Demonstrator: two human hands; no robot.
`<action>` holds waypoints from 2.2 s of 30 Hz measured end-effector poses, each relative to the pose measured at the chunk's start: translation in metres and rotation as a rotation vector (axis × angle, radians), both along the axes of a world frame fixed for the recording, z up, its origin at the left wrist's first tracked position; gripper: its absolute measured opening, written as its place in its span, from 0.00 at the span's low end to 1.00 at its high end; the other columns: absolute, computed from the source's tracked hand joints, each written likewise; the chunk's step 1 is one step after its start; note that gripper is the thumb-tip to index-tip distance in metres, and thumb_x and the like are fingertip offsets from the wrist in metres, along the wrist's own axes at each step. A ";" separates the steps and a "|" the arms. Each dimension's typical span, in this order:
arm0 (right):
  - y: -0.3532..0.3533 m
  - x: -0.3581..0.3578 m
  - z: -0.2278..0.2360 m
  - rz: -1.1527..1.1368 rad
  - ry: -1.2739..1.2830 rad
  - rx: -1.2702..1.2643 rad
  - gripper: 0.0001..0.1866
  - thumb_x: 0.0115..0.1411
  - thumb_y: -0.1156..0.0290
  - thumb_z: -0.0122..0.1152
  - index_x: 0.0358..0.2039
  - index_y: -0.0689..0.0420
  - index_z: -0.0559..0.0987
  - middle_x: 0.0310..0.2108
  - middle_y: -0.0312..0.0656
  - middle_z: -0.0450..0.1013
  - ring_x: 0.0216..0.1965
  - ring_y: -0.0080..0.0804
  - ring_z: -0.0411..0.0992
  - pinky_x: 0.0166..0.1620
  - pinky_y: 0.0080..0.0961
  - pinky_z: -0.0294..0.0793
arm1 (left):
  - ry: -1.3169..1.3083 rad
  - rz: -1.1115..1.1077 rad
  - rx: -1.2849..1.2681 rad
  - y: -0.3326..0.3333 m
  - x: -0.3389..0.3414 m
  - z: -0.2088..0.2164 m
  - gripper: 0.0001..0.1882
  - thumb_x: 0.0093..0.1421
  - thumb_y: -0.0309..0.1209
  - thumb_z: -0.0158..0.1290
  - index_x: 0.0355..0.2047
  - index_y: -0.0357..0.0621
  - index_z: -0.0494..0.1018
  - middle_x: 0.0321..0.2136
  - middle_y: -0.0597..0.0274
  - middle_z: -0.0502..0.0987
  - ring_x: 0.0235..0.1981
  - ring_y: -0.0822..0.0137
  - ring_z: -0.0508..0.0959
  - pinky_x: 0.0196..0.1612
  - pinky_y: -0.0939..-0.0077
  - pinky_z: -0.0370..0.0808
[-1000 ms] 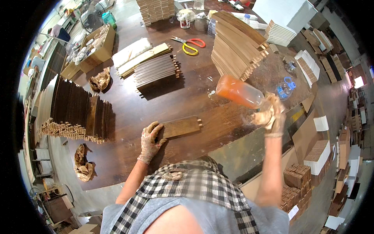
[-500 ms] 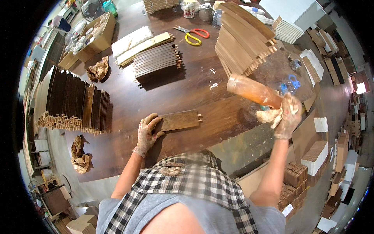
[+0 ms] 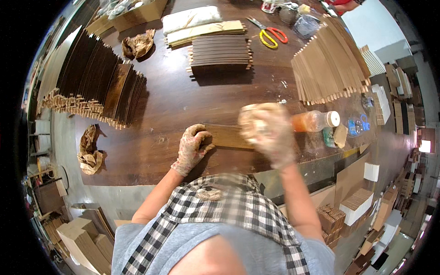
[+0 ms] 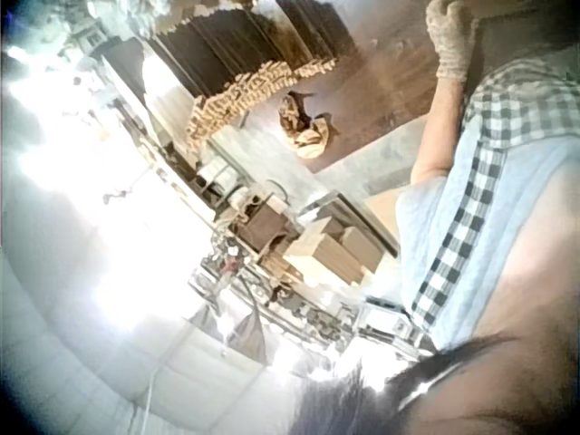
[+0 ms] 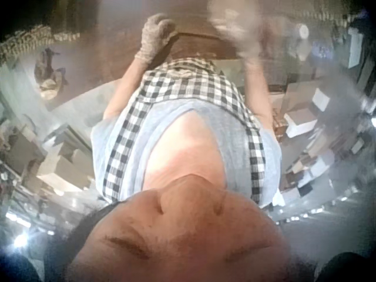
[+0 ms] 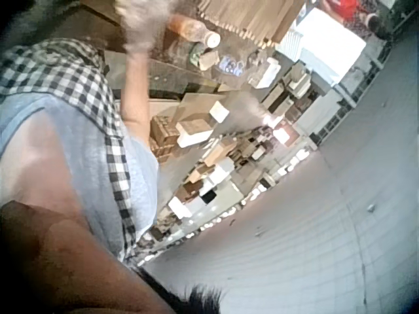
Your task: The person applies a liquid from a squeeze bottle onto wooden slats, wipes the surface with a cloth, and stacks the slats on a wooden table.
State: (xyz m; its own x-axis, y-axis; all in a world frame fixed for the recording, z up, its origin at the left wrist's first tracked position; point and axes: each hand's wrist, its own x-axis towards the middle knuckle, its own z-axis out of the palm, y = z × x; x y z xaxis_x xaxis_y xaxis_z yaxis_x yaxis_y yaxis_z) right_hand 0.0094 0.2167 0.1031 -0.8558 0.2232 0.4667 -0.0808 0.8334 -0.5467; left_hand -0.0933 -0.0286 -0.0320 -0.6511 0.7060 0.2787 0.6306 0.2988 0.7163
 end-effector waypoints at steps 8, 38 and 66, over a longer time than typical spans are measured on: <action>-0.001 -0.013 -0.114 0.118 -0.300 0.048 0.11 0.50 0.64 0.69 0.35 0.47 0.83 0.37 0.40 0.77 0.40 0.42 0.74 0.49 0.40 0.73 | -0.005 0.003 0.016 0.000 -0.006 0.007 0.20 0.44 0.32 0.71 0.37 0.44 0.78 0.40 0.54 0.77 0.45 0.48 0.77 0.48 0.55 0.75; -0.064 -0.056 -0.112 0.088 -0.432 0.234 0.16 0.52 0.64 0.68 0.43 0.53 0.82 0.49 0.42 0.76 0.52 0.42 0.72 0.54 0.40 0.73 | 0.006 -0.045 0.060 0.012 -0.014 0.006 0.20 0.42 0.31 0.70 0.36 0.43 0.77 0.38 0.53 0.77 0.41 0.47 0.78 0.45 0.54 0.75; 0.021 0.096 -0.139 -0.473 -0.147 -0.147 0.09 0.54 0.72 0.65 0.37 0.56 0.82 0.44 0.47 0.77 0.50 0.49 0.73 0.56 0.42 0.70 | 0.107 -0.028 -0.260 0.023 -0.017 0.029 0.38 0.40 0.32 0.75 0.53 0.45 0.73 0.53 0.54 0.72 0.56 0.47 0.71 0.59 0.53 0.69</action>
State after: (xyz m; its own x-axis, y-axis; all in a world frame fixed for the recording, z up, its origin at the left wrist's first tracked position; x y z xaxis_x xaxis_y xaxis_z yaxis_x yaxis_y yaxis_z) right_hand 0.1052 0.2374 -0.0359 -0.6999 0.6556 0.2833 0.3728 0.6736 -0.6381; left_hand -0.1100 -0.0053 -0.0034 -0.6073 0.7799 0.1518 0.7088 0.4455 0.5469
